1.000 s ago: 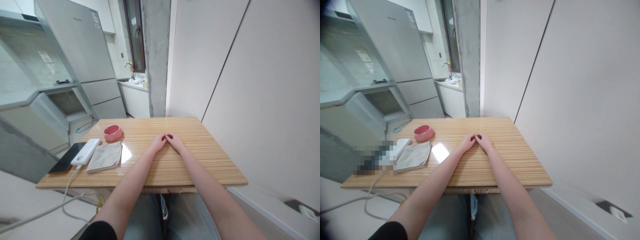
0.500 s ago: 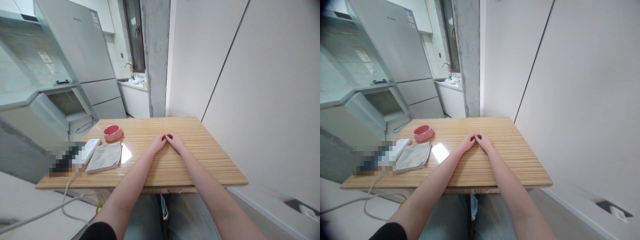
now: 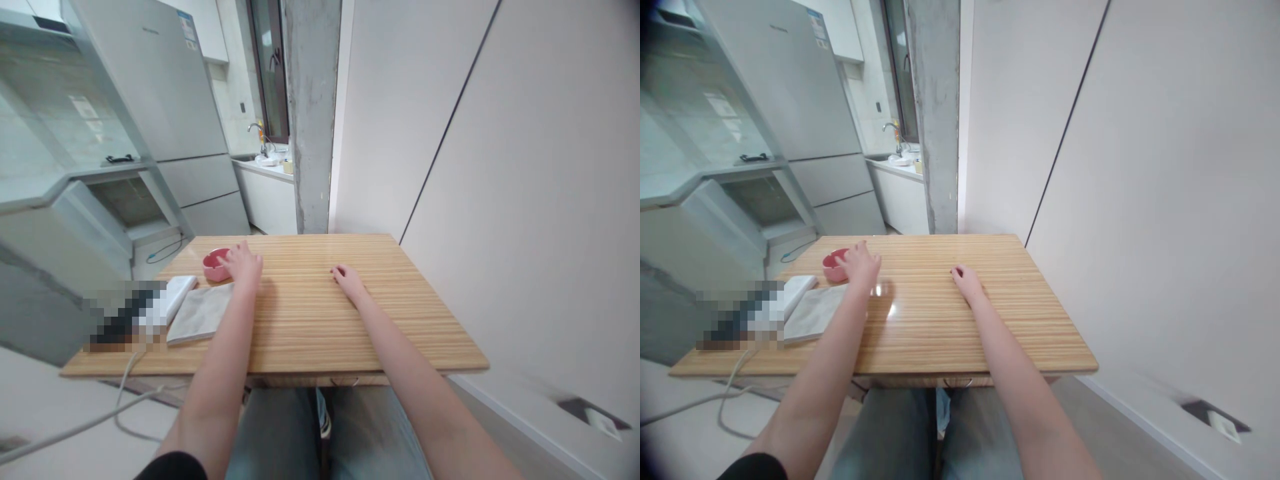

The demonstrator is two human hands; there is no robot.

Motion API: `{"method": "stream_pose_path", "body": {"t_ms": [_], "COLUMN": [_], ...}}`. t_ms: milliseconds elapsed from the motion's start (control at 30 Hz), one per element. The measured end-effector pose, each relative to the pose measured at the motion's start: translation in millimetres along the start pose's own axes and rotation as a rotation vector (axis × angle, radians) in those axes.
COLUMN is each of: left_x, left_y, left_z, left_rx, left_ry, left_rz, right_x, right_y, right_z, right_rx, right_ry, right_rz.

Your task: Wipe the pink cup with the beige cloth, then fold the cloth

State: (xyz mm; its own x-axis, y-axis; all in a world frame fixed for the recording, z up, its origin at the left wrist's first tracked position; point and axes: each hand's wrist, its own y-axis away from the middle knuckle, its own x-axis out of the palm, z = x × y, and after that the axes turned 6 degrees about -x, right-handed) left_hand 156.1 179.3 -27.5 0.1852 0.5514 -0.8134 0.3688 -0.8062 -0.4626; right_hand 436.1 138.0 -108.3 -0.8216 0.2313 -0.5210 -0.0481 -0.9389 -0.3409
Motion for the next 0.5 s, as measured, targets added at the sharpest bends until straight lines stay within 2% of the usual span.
{"method": "stream_pose_path", "body": {"t_ms": [133, 200, 267, 367, 500], "left_x": [-4.2, -3.4, -4.7, -11.9, -19.9], "left_y": [-21, -26, -28, -21, 19], "left_z": [47, 58, 59, 40, -16], "left_rx": [-0.116, -0.092, -0.041, 0.064, 0.315], "left_ry": [-0.164, -0.186, -0.19, -0.183, -0.098], "left_rz": [0.234, 0.277, 0.295, 0.349, 0.368], "right_x": [0, 0, 2, 6, 8], "right_y": [0, 0, 0, -1, -2], "right_z": [1, 1, 0, -3, -5], "right_rx": [0.004, -0.009, -0.004, 0.044, 0.03], "right_ry": [-0.011, -0.013, -0.044, -0.114, -0.182], "right_rz": [-0.004, -0.008, -0.02, -0.063, -0.152]}}
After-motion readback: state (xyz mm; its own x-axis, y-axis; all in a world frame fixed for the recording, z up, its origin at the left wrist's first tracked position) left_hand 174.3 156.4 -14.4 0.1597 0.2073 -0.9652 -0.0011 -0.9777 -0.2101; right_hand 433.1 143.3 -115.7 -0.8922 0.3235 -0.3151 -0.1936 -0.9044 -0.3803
